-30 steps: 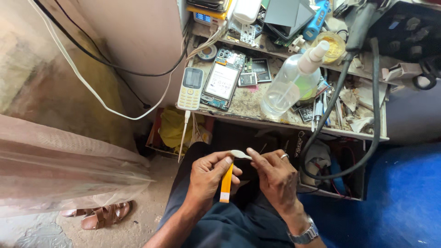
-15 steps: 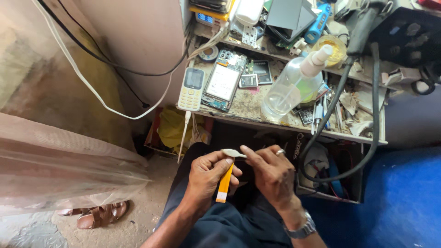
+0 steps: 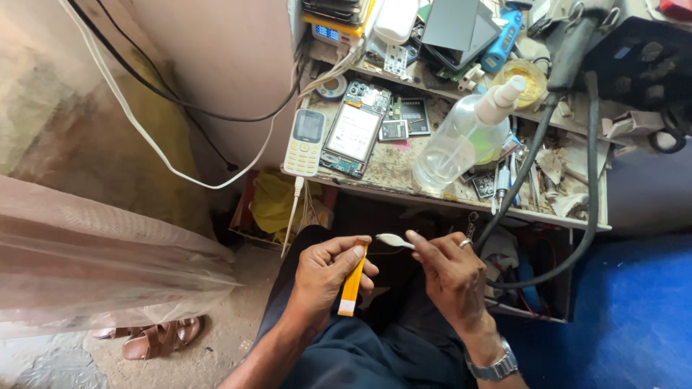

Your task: The person uses a hot air tool to heat a mobile phone ribbon cable and then cleans the component using a solution and a brush on a workbench.

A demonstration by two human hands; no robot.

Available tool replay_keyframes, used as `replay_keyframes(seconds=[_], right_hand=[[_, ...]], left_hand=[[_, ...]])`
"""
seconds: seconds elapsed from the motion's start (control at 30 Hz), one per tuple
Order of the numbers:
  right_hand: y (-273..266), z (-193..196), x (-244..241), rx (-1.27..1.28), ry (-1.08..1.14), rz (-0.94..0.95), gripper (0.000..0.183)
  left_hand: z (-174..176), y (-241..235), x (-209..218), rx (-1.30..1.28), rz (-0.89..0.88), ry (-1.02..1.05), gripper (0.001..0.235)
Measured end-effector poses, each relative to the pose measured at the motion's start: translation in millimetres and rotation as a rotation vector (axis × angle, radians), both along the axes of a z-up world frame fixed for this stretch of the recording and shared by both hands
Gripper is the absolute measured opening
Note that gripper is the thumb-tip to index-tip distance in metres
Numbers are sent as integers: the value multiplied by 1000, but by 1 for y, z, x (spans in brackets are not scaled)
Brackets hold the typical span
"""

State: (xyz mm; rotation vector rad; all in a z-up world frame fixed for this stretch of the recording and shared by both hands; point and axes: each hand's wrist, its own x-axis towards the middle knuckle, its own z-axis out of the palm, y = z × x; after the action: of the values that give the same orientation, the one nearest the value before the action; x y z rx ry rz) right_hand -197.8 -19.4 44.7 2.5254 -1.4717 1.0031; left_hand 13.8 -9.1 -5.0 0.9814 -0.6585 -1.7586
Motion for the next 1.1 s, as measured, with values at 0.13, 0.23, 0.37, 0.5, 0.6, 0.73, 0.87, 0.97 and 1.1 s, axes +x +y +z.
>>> replay_keyframes(seconds=[0.13, 0.23, 0.37, 0.5, 0.6, 0.73, 0.87, 0.97, 1.1], right_hand=[[0, 0, 15, -22, -7, 85, 40], [-1, 4, 17, -29, 6, 90, 40], [1, 8, 16, -36, 21, 66, 41], [2, 0, 20, -37, 2, 109, 43], [-1, -3, 7, -37, 12, 43, 40], [6, -23, -8, 158, -272, -63, 22], [17, -45, 2, 774, -935, -122, 22], [18, -58, 15, 924, -1182, -23, 19], [16, -62, 23, 1023, -1236, -24, 19]], left_hand=[[4, 2, -4, 27, -41, -5, 28], [6, 3, -4, 29, -26, 8, 27], [6, 3, -2, 22, -38, 9, 27], [6, 5, -5, 49, -29, 25, 27], [8, 4, 3, 42, 7, 40, 30], [6, 2, -1, 104, 17, 100, 31], [9, 5, -8, 137, -8, 133, 32], [8, 9, -9, 123, -19, 123, 32], [7, 11, -11, 72, -23, 131, 31]])
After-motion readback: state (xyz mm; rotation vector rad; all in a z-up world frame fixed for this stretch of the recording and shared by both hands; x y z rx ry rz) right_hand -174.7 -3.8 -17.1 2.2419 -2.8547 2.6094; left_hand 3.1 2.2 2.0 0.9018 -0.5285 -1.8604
